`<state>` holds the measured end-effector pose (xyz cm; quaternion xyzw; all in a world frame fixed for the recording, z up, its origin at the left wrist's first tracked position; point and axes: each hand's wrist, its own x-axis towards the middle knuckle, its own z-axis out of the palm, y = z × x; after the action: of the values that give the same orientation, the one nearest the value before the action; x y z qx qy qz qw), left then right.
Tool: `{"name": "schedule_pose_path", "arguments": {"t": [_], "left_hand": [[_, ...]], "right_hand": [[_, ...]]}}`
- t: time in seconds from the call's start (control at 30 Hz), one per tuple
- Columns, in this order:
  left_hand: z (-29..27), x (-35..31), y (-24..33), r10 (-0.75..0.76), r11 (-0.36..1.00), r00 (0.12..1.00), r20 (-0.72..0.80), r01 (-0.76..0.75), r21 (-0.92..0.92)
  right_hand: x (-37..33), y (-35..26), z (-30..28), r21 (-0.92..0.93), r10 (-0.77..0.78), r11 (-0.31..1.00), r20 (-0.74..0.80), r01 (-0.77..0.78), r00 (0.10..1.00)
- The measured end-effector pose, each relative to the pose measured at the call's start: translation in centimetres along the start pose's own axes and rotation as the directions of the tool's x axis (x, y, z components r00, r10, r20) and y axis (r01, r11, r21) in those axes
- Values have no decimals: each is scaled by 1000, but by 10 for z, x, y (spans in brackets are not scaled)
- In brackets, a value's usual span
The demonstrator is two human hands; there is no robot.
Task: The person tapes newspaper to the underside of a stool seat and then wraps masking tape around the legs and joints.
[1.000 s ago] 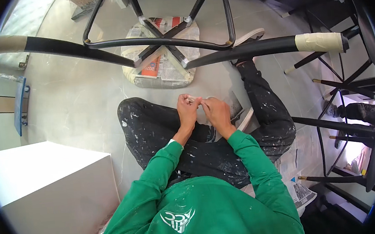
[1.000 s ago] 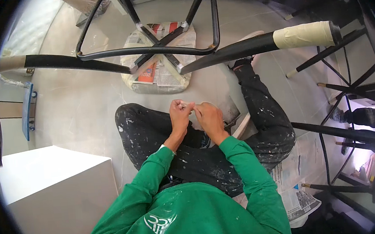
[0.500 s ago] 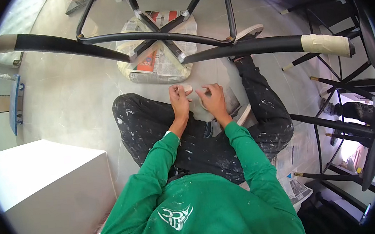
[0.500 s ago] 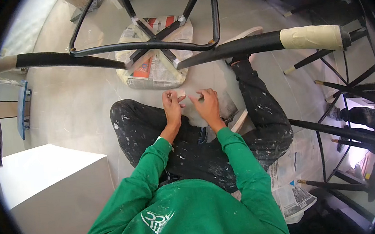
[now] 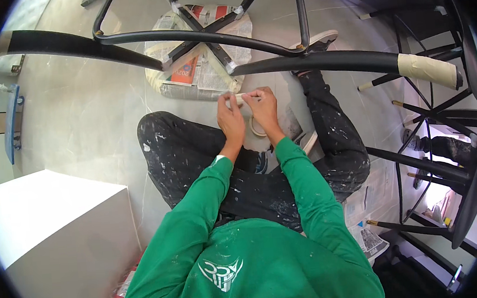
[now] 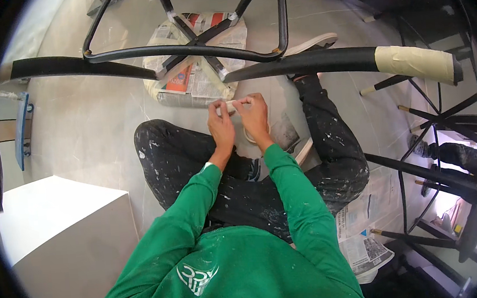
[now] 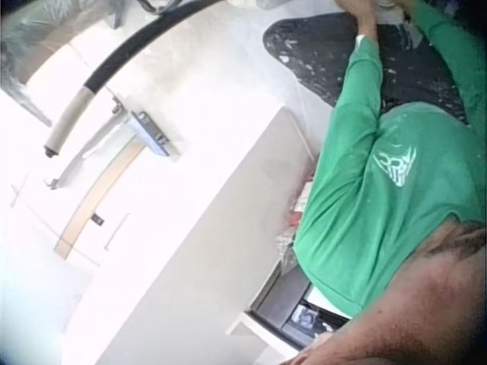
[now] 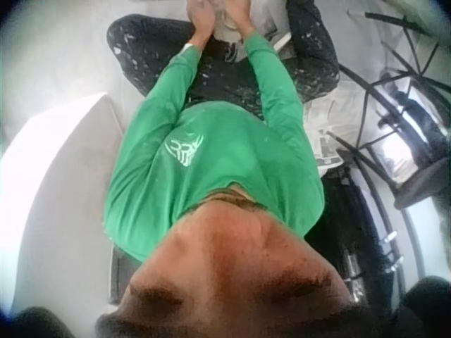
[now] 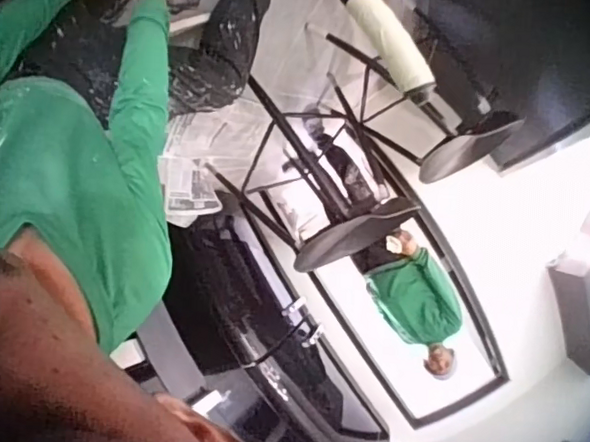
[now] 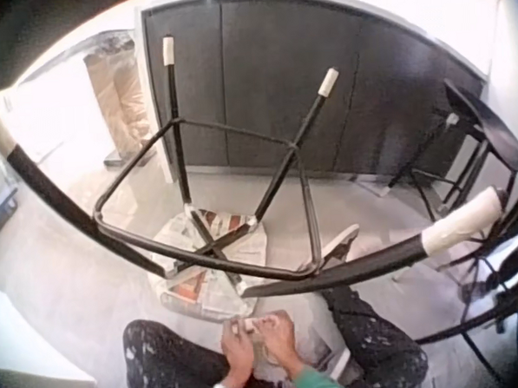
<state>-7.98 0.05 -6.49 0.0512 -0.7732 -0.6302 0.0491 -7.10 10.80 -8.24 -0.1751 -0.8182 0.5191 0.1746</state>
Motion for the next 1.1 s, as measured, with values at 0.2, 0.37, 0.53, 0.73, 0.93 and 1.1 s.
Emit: {"name": "schedule_pose_path", "arguments": {"t": [0.2, 0.37, 0.53, 0.73, 0.93, 1.1], "left_hand": [[19, 31, -20, 131, 987, 977, -166, -112, 119], [38, 47, -28, -29, 994, 966, -257, 54, 92], [46, 53, -40, 32, 989, 937, -349, 20, 144], [39, 57, -47, 32, 976, 954, -298, 34, 214], [37, 58, -35, -62, 985, 977, -205, 93, 147], [34, 52, -32, 21, 953, 960, -279, 65, 297]], "right_hand": [[37, -1, 4, -215, -203, 957, -9, 196, 979], [57, -2, 20, -291, -268, 923, -18, 252, 963], [61, -3, 32, -317, -194, 930, 8, 187, 981], [63, 2, 43, -305, -105, 944, 80, 125, 991], [62, 4, 41, -274, -65, 959, 54, 77, 996], [52, -8, 48, -48, -19, 999, -76, 16, 997]]}}
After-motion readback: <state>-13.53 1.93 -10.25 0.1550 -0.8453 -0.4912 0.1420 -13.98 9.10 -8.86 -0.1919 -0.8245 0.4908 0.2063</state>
